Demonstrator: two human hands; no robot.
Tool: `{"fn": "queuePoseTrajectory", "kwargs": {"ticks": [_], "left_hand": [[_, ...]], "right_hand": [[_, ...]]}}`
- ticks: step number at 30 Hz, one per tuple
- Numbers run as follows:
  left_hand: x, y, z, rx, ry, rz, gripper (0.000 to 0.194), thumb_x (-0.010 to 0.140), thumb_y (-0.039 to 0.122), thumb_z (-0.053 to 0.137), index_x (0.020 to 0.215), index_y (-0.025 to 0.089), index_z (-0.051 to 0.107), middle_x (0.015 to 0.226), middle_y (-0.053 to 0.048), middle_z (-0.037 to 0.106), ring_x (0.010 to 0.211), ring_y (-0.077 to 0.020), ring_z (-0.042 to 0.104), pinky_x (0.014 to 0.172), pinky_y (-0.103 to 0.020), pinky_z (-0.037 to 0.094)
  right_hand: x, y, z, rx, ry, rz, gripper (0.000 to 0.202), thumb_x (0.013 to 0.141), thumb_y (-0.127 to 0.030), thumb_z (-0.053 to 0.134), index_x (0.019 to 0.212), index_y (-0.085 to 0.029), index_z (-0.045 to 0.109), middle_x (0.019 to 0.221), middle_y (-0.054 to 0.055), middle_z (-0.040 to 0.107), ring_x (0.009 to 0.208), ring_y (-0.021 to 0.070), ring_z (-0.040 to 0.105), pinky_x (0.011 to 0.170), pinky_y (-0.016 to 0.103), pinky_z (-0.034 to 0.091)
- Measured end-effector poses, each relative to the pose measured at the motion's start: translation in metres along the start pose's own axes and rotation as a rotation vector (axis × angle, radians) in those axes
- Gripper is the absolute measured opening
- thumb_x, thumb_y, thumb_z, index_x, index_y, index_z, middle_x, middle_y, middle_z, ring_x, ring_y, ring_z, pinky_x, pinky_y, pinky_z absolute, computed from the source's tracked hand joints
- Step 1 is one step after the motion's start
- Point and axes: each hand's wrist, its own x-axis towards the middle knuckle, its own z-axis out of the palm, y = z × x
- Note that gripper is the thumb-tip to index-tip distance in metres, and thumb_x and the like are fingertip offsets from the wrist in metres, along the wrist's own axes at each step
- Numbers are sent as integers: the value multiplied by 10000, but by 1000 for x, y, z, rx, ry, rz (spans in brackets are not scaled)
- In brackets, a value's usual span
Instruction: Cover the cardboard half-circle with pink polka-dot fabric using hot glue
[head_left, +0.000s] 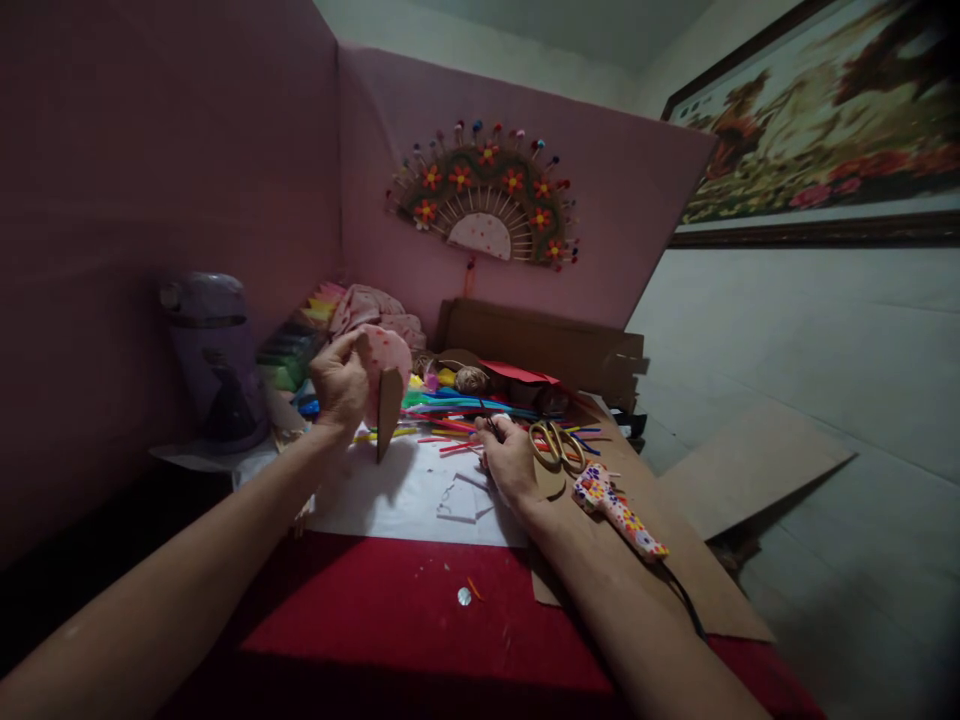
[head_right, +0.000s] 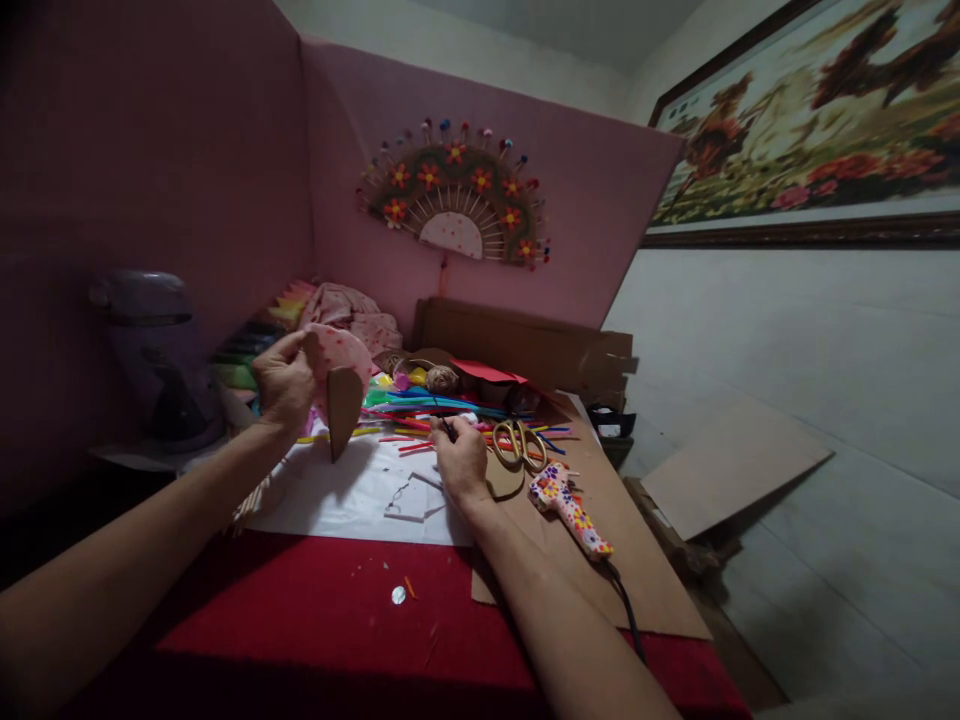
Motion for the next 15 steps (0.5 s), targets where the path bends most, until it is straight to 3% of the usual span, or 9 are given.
{"fn": "queuePoseTrajectory", "kwargs": {"ticks": [4,5,8,11,12,15], "left_hand": [[12,12,-9,-51,146,174,379,815,510,587,775,155,711,722,16,677,737,-130,592,632,-269,401],[13,16,-10,-38,118,202,394,832,512,568,838,148,720,766,21,687,788,-138,608,658,-280,401],[13,31,-11,25,186,302,418,857,525,542,955,158,715,902,2,722,977,-191,614,681,-325,396],[14,48,-11,68,192,384,339,899,392,550,1044,113,680,1063,-67,705,1037,-173,607,796,-362,399],[15,53,-12,53,260,416,352,893,399,549,1060,119,682,1052,-72,704,1053,-191,607,828,-364,421],[18,61,-19,23,97,243,427,829,485,595,1059,137,685,971,-80,704,967,-227,639,749,-351,497]], "right_hand": [[-1,-3,-1,7,19,11,454,774,-630,531,672,-194,606,536,-2,604,417,126,488,386,231,351],[-2,-4,-1,0,24,5,451,778,-626,528,671,-195,608,532,-3,601,427,129,493,395,232,355],[-2,-7,-2,-36,40,-20,424,799,-595,520,674,-200,610,564,4,622,475,141,524,449,242,379],[-2,-9,-3,-79,63,-30,391,821,-555,509,674,-204,602,609,14,653,551,157,558,537,258,400],[-2,-10,-4,-98,70,-31,391,827,-550,502,672,-205,599,611,15,652,568,161,560,561,263,400],[-1,-13,-6,-158,107,-33,433,825,-593,478,683,-205,607,594,8,616,578,164,533,583,271,385]]}}
